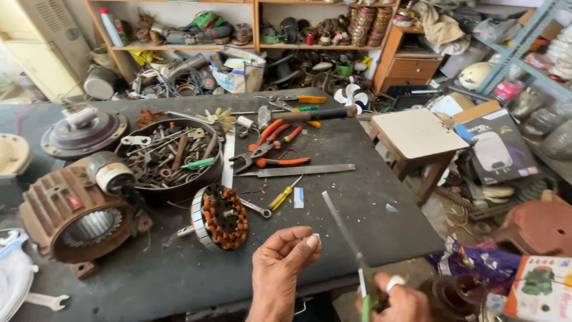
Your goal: The person inserts small white insulating paper pieces into the slots of a motor armature using their fingers and a pair of scissors. They repeatedly cut the paper and place it between the copper windings.
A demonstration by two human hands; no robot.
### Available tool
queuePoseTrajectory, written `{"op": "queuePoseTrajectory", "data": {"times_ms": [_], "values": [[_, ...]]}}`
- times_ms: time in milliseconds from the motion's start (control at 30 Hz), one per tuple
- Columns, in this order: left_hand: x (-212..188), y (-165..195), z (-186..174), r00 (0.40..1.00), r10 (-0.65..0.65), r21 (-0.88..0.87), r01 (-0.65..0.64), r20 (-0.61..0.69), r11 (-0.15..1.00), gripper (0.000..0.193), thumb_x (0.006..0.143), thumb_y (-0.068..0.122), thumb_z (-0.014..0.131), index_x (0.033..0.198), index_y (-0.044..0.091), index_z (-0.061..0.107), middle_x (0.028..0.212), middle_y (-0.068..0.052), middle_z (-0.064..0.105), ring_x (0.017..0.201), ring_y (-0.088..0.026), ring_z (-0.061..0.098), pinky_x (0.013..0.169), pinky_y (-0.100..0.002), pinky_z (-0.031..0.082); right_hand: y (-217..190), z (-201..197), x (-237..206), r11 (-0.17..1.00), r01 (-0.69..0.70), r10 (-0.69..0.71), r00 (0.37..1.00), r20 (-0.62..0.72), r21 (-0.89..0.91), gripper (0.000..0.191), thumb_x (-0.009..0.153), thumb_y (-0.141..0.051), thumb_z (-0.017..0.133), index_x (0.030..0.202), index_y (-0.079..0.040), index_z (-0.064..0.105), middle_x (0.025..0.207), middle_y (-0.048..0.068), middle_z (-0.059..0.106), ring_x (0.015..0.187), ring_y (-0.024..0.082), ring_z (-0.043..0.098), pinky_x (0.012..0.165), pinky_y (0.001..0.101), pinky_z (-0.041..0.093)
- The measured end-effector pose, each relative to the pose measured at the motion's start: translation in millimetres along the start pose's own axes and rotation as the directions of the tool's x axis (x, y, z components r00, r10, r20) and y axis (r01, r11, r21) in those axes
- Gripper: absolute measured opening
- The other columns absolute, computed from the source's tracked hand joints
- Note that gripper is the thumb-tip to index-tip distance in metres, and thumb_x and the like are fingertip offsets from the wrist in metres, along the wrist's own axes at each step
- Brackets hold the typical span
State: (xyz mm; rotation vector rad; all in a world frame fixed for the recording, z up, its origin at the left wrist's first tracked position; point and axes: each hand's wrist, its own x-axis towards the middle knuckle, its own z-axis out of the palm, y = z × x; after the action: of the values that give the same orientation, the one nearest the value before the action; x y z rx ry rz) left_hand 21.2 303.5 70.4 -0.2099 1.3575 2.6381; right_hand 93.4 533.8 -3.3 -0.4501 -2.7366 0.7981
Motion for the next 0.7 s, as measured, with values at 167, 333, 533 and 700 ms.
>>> {"op": "queuePoseTrajectory", "data": {"times_ms": [167,333,533,700], "values": [[-6.1,-3.4,-8.0,0.997,0.052,-0.078,-0.047,0.063,0.996,0.019,0.087,0.003,0.074,0.104,-0.003,0.074,0.088,-0.011,0.079,0.077,-0.016,0.074,0.072,-0.03,0.061,-57.4,-76.2,81.2,0.844,-0.04,0.173,0.964,0.202,-0.535,0.061,0.071,-0.059,0.085,0.117,-0.021,0.076,0.091,0.017,0.078,0.091,0.037,0.076,0.083,0.048,0.061],[-10.7,7.9,-26.2,0.996,0.079,0.043,-0.081,0.047,0.996,0.018,0.087,0.002,0.074,0.104,-0.004,0.074,0.088,-0.01,0.078,0.078,-0.017,0.076,0.069,-0.03,0.063,-103.3,-78.4,120.0,0.862,0.384,-0.381,0.921,0.078,-0.332,0.049,0.073,-0.021,0.08,0.12,-0.013,0.072,0.116,0.013,0.074,0.103,0.035,0.073,0.089,0.0447,0.059],[-10.7,5.4,-52.7,0.997,0.036,0.112,-0.029,-0.062,0.993,0.018,0.086,0.001,0.076,0.102,-0.007,0.073,0.086,-0.013,0.078,0.073,-0.017,0.074,0.066,-0.029,0.062,-132.5,-22.8,57.3,0.828,0.508,-0.553,0.809,0.2,0.236,0.044,0.077,-0.01,0.077,0.121,-0.015,0.075,0.106,0.009,0.076,0.095,0.029,0.075,0.078,0.0352,0.06],[-11.1,3.3,-54.5,0.998,-0.009,0.185,0.02,-0.06,0.982,0.018,0.086,0.003,0.077,0.102,-0.006,0.074,0.084,-0.011,0.077,0.069,-0.014,0.07,0.064,-0.027,0.058,-136.5,-12.9,29.2,0.707,0.371,-0.564,0.809,0.164,0.602,0.053,0.071,-0.005,0.085,0.122,-0.007,0.071,0.098,0.008,0.081,0.084,0.018,0.078,0.074,0.0296,0.064]]}}
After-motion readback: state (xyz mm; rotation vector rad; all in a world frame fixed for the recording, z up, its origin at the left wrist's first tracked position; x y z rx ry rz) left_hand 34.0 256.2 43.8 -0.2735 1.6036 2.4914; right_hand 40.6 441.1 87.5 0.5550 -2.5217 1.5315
